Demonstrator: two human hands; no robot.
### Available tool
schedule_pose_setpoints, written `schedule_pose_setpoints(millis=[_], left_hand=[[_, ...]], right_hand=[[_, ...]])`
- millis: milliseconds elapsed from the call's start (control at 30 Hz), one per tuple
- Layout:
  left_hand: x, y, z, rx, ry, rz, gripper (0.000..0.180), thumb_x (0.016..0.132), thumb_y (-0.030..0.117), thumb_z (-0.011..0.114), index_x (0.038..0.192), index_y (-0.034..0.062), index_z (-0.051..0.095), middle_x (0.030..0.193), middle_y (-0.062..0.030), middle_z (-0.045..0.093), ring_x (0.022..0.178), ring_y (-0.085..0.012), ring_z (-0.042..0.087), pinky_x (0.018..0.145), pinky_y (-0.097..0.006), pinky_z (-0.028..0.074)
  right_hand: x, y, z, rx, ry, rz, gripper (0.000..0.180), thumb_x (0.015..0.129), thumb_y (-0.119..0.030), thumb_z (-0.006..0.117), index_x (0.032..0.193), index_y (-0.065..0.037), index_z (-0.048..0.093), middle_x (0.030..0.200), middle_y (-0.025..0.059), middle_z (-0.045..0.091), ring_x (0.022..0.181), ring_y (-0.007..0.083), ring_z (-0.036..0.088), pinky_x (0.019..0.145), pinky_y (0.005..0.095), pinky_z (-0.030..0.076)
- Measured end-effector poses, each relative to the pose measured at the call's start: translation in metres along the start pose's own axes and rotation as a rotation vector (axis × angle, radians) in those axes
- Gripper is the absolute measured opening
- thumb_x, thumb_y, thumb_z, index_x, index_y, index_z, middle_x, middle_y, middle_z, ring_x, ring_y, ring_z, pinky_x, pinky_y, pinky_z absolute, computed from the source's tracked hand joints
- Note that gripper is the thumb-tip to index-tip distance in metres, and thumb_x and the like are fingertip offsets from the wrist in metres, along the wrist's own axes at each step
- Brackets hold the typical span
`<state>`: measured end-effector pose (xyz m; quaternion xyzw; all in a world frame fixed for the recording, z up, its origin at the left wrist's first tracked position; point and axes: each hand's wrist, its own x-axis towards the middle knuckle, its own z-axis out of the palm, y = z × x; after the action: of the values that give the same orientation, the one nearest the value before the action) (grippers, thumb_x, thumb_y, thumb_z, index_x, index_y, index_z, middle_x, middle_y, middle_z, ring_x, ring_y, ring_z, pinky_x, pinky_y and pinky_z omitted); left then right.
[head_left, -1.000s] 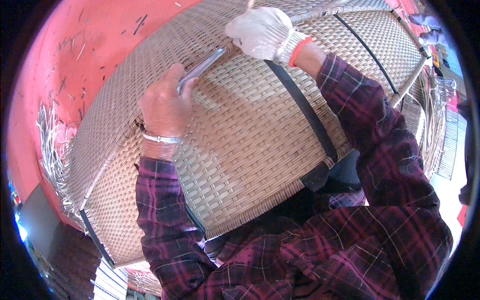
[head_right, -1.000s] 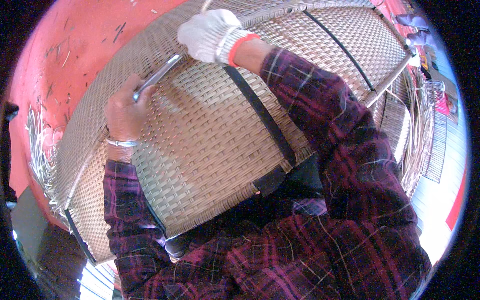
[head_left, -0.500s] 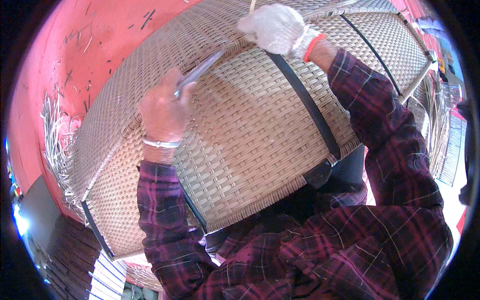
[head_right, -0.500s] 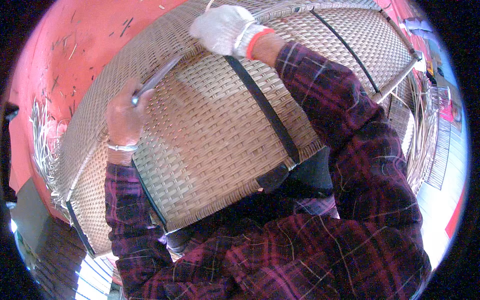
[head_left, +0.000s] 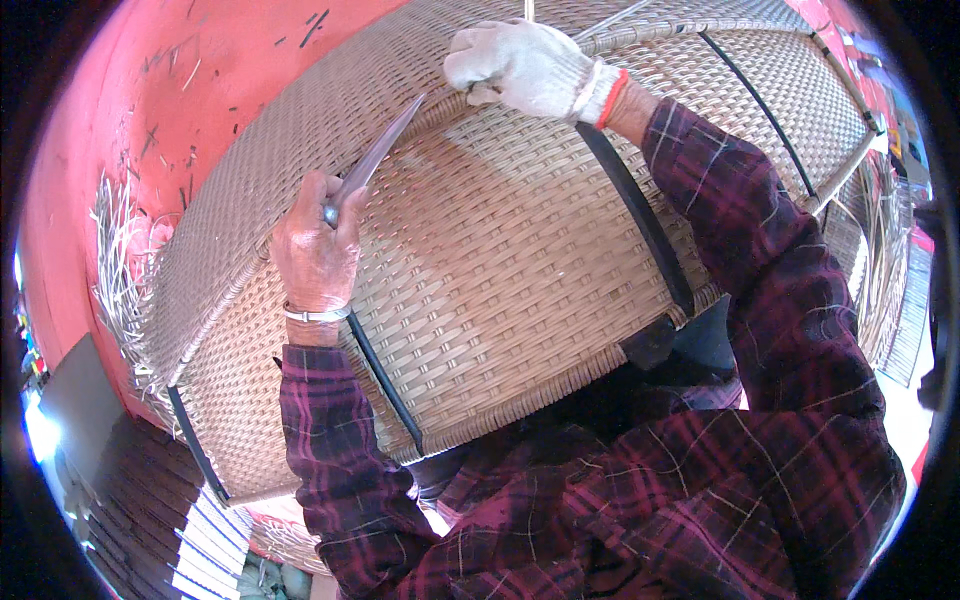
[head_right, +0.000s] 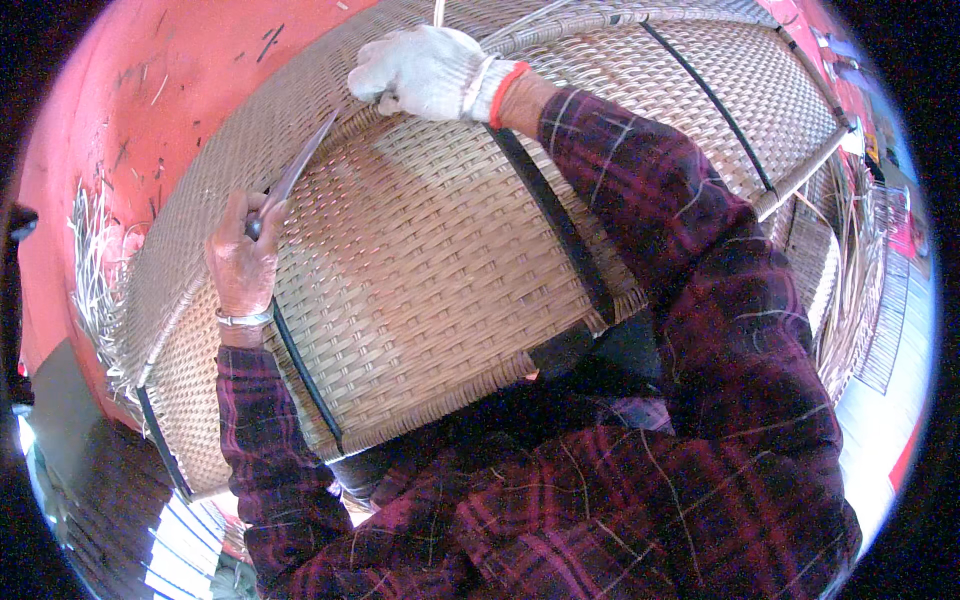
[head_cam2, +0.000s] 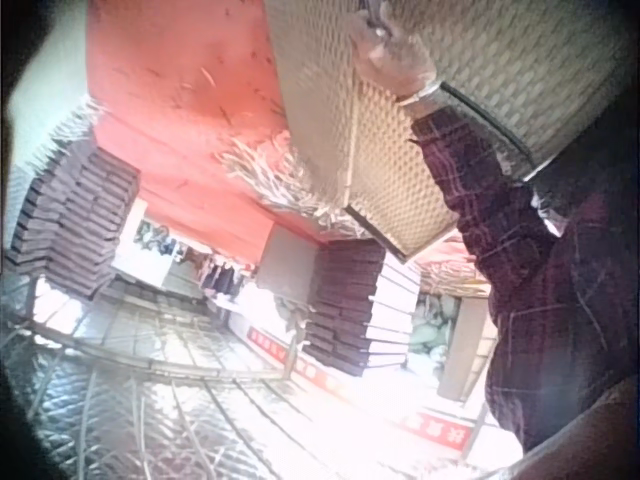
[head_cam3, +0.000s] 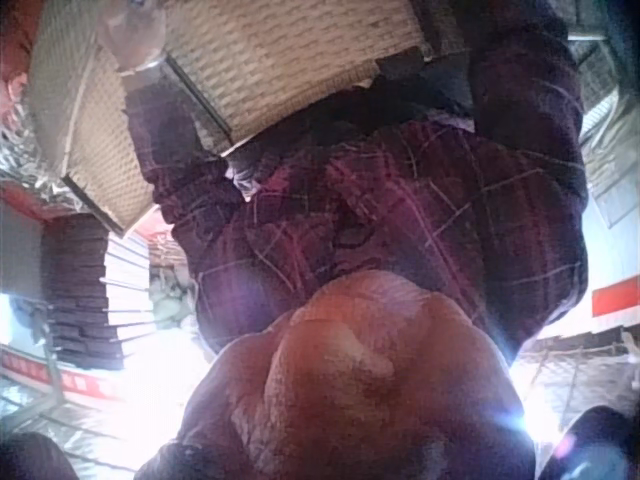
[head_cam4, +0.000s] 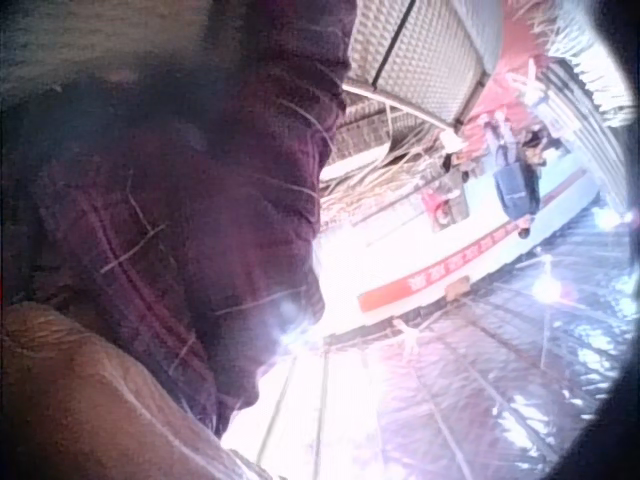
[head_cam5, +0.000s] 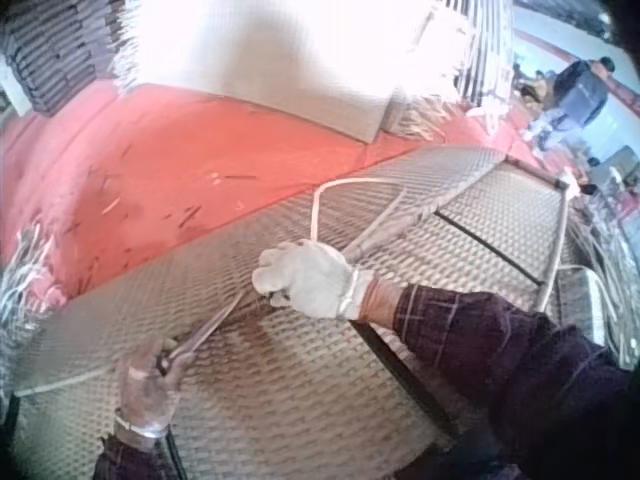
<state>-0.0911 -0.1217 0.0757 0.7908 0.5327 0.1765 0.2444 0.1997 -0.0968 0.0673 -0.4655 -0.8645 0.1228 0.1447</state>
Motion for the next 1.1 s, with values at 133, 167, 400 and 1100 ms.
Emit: schedule_pose_setpoints(millis=[133, 167, 400, 1100], left_hand=[[0.002, 0.000, -0.001, -0.016, 0.011, 0.056, 0.021, 0.080, 0.018, 0.075, 0.084, 0.0074, 0.057, 0.066, -0.0092, 0.060, 0.055, -0.0278, 0.058, 0.052, -0.036, 0.045], [0.002, 0.002, 0.000, -0.024, -0.014, 0.035, 0.021, 0.080, 0.017, 0.075, 0.083, 0.0072, 0.057, 0.067, -0.0095, 0.061, 0.055, -0.0281, 0.058, 0.052, -0.036, 0.045], [0.004, 0.013, 0.000, -0.013, -0.055, 0.041, 0.021, 0.078, 0.015, 0.076, 0.082, 0.0057, 0.058, 0.073, -0.0096, 0.064, 0.059, -0.0289, 0.060, 0.054, -0.036, 0.046], [-0.001, 0.037, -0.012, 0.152, -0.055, 0.038, 0.020, 0.080, 0.017, 0.073, 0.084, 0.0068, 0.056, 0.072, -0.0131, 0.062, 0.063, -0.0358, 0.061, 0.055, -0.043, 0.046]], right_hand=[[0.012, -0.010, -0.003, 0.021, 0.051, 0.039, 0.017, 0.077, -0.012, 0.069, 0.087, -0.007, 0.056, 0.081, 0.0087, 0.059, 0.081, 0.0312, 0.062, 0.068, 0.0412, 0.049], [0.017, -0.019, 0.000, 0.181, 0.135, 0.039, 0.016, 0.079, -0.021, 0.066, 0.088, -0.010, 0.057, 0.081, 0.0100, 0.061, 0.083, 0.0332, 0.063, 0.070, 0.0440, 0.050], [0.063, -0.036, 0.034, 0.526, 0.037, 0.014, 0.024, 0.085, -0.033, 0.063, 0.093, -0.010, 0.063, 0.086, 0.0100, 0.066, 0.083, 0.0287, 0.064, 0.072, 0.0390, 0.048], [0.034, 0.029, -0.023, 1.076, 0.027, 0.423, 0.017, 0.090, -0.020, 0.065, 0.081, -0.006, 0.062, 0.065, -0.0005, 0.059, 0.056, 0.0075, 0.054, 0.053, 0.0229, 0.043]])
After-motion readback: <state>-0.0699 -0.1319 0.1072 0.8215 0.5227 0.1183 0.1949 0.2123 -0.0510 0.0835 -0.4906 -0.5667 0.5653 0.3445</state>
